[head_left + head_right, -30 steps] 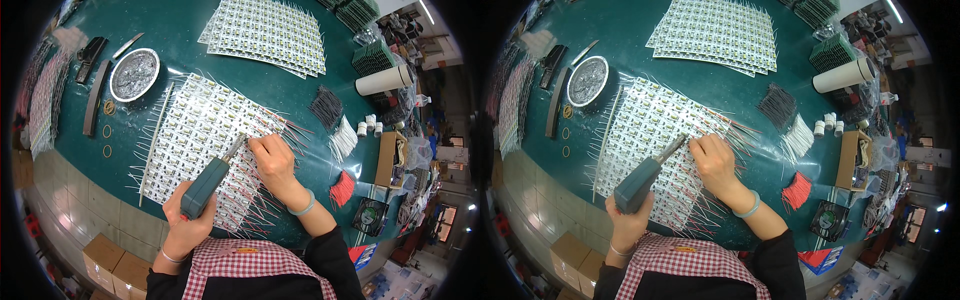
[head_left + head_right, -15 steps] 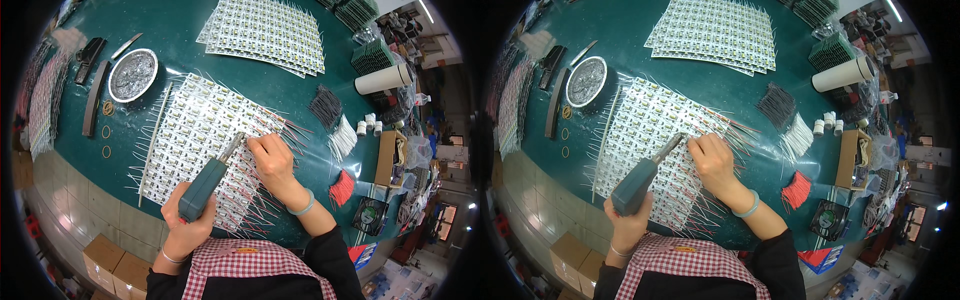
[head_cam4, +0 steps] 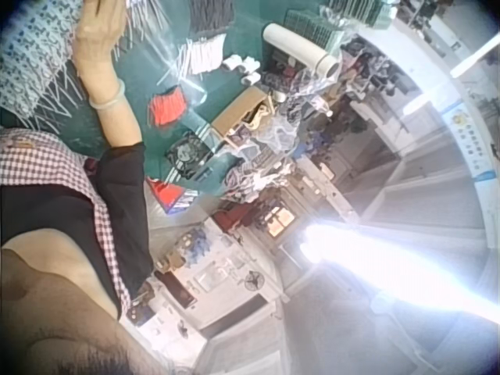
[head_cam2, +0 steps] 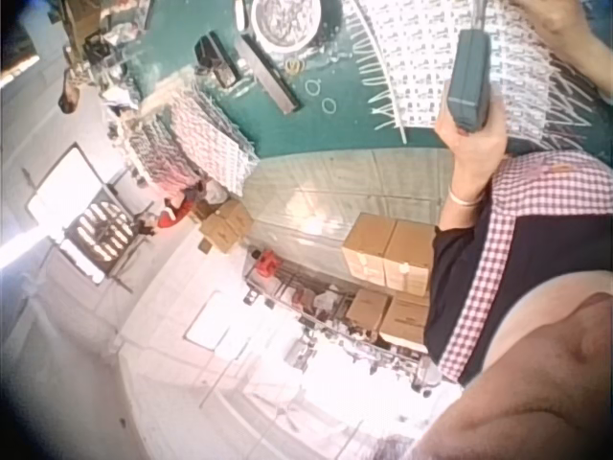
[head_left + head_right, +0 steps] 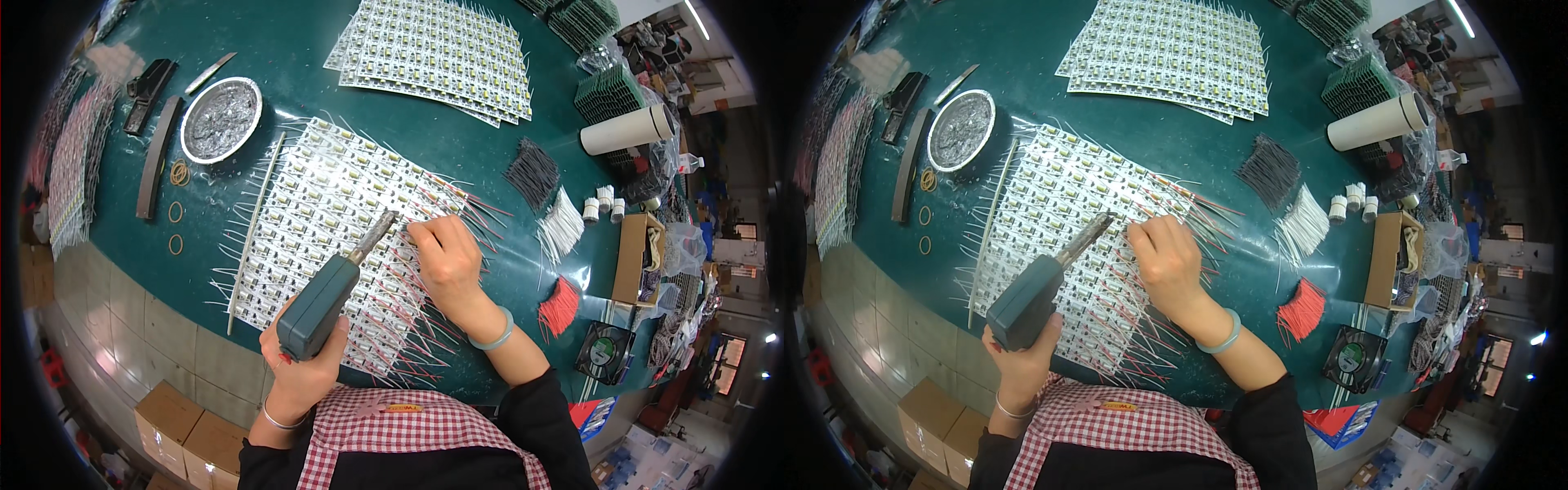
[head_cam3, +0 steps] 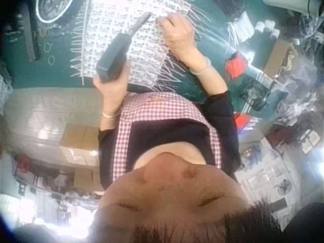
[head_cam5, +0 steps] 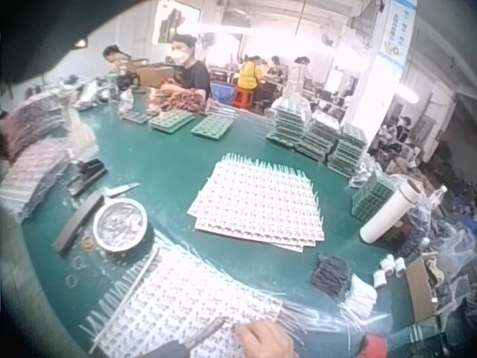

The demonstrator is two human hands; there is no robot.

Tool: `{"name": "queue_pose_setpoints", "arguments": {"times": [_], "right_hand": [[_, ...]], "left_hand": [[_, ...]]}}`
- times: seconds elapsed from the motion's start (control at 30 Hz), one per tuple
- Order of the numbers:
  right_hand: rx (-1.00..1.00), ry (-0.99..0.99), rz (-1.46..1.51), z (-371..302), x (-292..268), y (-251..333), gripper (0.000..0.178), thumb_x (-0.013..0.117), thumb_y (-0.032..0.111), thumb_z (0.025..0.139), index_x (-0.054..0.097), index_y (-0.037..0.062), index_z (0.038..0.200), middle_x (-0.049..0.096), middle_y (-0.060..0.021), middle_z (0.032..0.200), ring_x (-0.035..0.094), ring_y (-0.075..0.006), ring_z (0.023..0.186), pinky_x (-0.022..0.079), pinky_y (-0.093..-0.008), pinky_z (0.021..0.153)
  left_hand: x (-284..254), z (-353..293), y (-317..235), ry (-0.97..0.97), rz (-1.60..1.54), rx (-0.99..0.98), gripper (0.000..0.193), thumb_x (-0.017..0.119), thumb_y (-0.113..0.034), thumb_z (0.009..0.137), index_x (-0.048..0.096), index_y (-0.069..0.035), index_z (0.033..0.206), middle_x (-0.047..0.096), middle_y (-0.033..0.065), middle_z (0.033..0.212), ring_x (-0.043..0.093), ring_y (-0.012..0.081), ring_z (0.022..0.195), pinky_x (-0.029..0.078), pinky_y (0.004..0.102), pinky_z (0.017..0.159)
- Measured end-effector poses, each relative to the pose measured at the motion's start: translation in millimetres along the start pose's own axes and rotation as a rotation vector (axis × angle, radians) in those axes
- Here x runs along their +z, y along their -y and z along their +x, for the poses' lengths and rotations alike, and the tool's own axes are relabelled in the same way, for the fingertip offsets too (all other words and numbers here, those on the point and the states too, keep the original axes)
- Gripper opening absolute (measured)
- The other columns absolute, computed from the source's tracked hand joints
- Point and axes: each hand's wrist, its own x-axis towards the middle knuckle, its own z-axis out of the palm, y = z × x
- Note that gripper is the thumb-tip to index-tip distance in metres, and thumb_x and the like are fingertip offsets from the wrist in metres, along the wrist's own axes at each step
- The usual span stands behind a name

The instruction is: The person uses a soldering iron to attach wires to a grid of LED modules on a green workbench. They repeatedly pick up red and white wires, position them on the board, and apply the soldering iron to secure the connections. The person also uses a white stick to adjust the wires on the board.

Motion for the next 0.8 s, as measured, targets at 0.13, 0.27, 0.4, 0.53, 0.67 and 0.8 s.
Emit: {"name": "queue_pose_setpoints", "arguments": {"times": [0.13,0.27,0.4,0.53,0.67,0.8], "right_hand": [[-0.007,-0.014,0.034,0.9,-10.4,9.1,0.029,0.066,-0.003,0.074,0.069,0.0004,0.102,0.06,-0.0089,0.088,0.059,-0.0268,0.081,0.049,-0.0375,0.066],[0.032,0.029,0.1,-6.5,-7.8,13.5,0.031,0.066,-0.005,0.073,0.069,-0.0001,0.103,0.06,-0.0093,0.088,0.059,-0.0273,0.081,0.049,-0.0374,0.065],[0.038,0.051,0.124,-8.4,-6.4,14.4,0.032,0.067,-0.007,0.072,0.069,-0.0007,0.103,0.06,-0.0097,0.088,0.058,-0.0277,0.081,0.049,-0.0373,0.063],[0.042,0.07,0.112,-9.3,-6.6,14.3,0.033,0.067,-0.008,0.071,0.069,-0.001,0.104,0.06,-0.0096,0.089,0.058,-0.0277,0.082,0.05,-0.0374,0.062],[0.034,0.071,0.11,-7.7,-6.5,14.9,0.033,0.067,-0.008,0.071,0.069,-0.0012,0.104,0.059,-0.0096,0.089,0.058,-0.0276,0.081,0.05,-0.0371,0.062],[0.025,0.075,0.1,-6.1,-7.3,15.4,0.034,0.066,-0.007,0.07,0.069,-0.0013,0.103,0.059,-0.0096,0.09,0.058,-0.0277,0.081,0.05,-0.0371,0.062]], "left_hand": [[-3.7,-3.5,2.3,-0.023,0.017,-0.004,0.02,0.079,0.004,0.081,0.071,0.007,0.1,0.07,0.0089,0.089,0.064,0.0114,0.075,0.051,0.0266,0.065],[-5.9,-4.7,1.0,-0.017,0.021,0.0,0.02,0.079,0.005,0.081,0.071,0.008,0.099,0.07,0.0094,0.09,0.065,0.0122,0.075,0.051,0.0269,0.065],[-9.3,-6.4,2.7,0.022,0.075,0.03,0.02,0.077,0.006,0.081,0.072,0.007,0.1,0.07,0.0104,0.091,0.066,0.0136,0.075,0.051,0.0274,0.066],[-7.4,-9.3,3.6,0.011,0.048,0.035,0.019,0.076,0.008,0.08,0.072,0.006,0.099,0.071,0.0112,0.091,0.066,0.0153,0.074,0.051,0.0283,0.066],[-8.8,-10.7,4.5,0.036,0.087,0.046,0.017,0.076,0.008,0.08,0.071,0.005,0.096,0.07,0.0114,0.09,0.066,0.017,0.073,0.052,0.0291,0.066],[-6.9,-12.8,5.7,0.012,0.089,0.026,0.014,0.076,0.007,0.08,0.07,0.004,0.092,0.07,0.0113,0.087,0.066,0.0175,0.072,0.052,0.0298,0.065]]}}
